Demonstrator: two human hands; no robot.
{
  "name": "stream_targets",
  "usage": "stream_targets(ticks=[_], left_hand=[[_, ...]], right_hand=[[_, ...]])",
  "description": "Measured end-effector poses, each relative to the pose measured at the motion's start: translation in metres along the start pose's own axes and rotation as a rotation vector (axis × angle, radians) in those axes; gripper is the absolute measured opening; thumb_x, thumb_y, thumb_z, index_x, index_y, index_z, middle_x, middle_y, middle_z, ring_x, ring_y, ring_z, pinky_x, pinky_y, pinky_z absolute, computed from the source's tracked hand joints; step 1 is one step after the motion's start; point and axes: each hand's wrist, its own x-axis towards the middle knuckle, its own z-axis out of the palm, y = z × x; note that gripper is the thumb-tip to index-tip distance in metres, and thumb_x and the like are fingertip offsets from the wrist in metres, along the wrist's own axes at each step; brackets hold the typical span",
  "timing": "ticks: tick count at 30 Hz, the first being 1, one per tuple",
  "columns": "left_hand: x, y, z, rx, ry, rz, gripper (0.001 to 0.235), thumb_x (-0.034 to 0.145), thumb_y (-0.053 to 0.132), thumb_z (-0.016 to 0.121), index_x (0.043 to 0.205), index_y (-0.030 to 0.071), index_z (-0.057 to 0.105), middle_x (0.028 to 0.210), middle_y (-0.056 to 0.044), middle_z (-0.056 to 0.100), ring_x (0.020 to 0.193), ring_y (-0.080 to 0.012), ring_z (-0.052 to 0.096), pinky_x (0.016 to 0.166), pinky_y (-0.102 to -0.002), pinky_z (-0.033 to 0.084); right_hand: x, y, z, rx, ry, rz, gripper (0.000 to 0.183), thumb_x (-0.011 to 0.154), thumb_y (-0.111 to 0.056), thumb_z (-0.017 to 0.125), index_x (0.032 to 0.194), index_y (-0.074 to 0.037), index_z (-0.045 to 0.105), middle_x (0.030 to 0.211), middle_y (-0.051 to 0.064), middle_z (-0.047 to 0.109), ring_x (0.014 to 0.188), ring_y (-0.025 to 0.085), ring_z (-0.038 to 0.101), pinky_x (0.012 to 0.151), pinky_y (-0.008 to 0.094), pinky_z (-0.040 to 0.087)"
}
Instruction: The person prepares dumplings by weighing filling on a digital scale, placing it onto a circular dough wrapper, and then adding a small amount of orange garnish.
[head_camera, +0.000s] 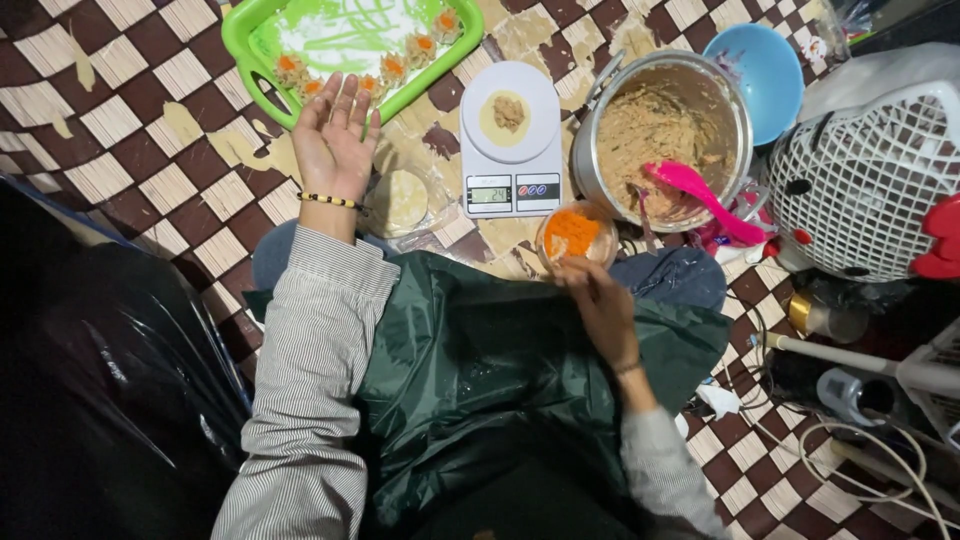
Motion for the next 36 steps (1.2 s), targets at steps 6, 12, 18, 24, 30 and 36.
stream_targets(ticks=[6,12,18,24,30,36], left_hand=[[0.009,0.002,-0.014,0.003,-0.029,-0.002,0.038,0.094,0.024,0.057,0.127,0.009,0.067,0.131,-0.01,0.069,0.118,-0.026,0.064,0.101,-0.041,0.051],[0.0,0.003,0.003,-0.014,-0.02,0.021,0.041,0.096,0.02,0.05,0.133,0.005,0.06,0.132,-0.014,0.064,0.116,-0.0275,0.06,0.099,-0.041,0.051],[0.0,0.002,0.009,-0.005,-0.025,-0.015,0.039,0.097,0.021,0.05,0.13,0.005,0.065,0.13,-0.013,0.068,0.111,-0.0266,0.063,0.1,-0.041,0.05],[-0.018,0.003,0.025,0.013,0.029,0.005,0.038,0.095,0.017,0.05,0.128,0.003,0.062,0.125,-0.015,0.066,0.108,-0.0264,0.062,0.095,-0.039,0.052],[-0.005,0.004,0.005,0.05,0.032,-0.017,0.034,0.091,0.02,0.058,0.121,0.009,0.071,0.126,-0.009,0.071,0.109,-0.0228,0.065,0.098,-0.038,0.053],[-0.008,0.0,0.015,0.075,0.034,-0.016,0.035,0.09,0.019,0.056,0.121,0.008,0.068,0.126,-0.01,0.07,0.108,-0.0238,0.065,0.095,-0.038,0.054]], right_hand=[[0.091,-0.022,0.023,-0.113,0.085,-0.118,0.033,0.105,-0.031,0.049,0.122,-0.012,0.071,0.111,0.007,0.077,0.087,0.023,0.074,0.071,0.035,0.053],[0.077,-0.087,-0.009,-0.209,0.277,-0.414,0.02,0.104,-0.003,0.054,0.117,0.006,0.065,0.113,0.018,0.069,0.1,0.032,0.067,0.094,0.038,0.053],[0.023,0.006,-0.073,-0.784,0.047,0.11,0.095,0.08,-0.045,0.084,0.161,-0.021,0.04,0.116,0.031,0.056,0.113,0.048,0.048,0.095,0.056,0.04],[0.044,0.061,-0.081,-0.764,0.092,-0.161,0.039,0.098,-0.014,0.064,0.136,-0.018,0.069,0.11,0.017,0.061,0.098,0.039,0.054,0.08,0.049,0.046],[0.046,0.047,-0.112,-0.495,0.538,-0.367,0.021,0.111,-0.01,0.057,0.112,0.0,0.075,0.104,0.017,0.073,0.093,0.034,0.062,0.082,0.043,0.044],[0.043,0.05,-0.126,-0.223,0.662,-0.183,0.024,0.117,-0.018,0.049,0.114,-0.003,0.068,0.099,0.009,0.068,0.08,0.021,0.062,0.074,0.035,0.047]])
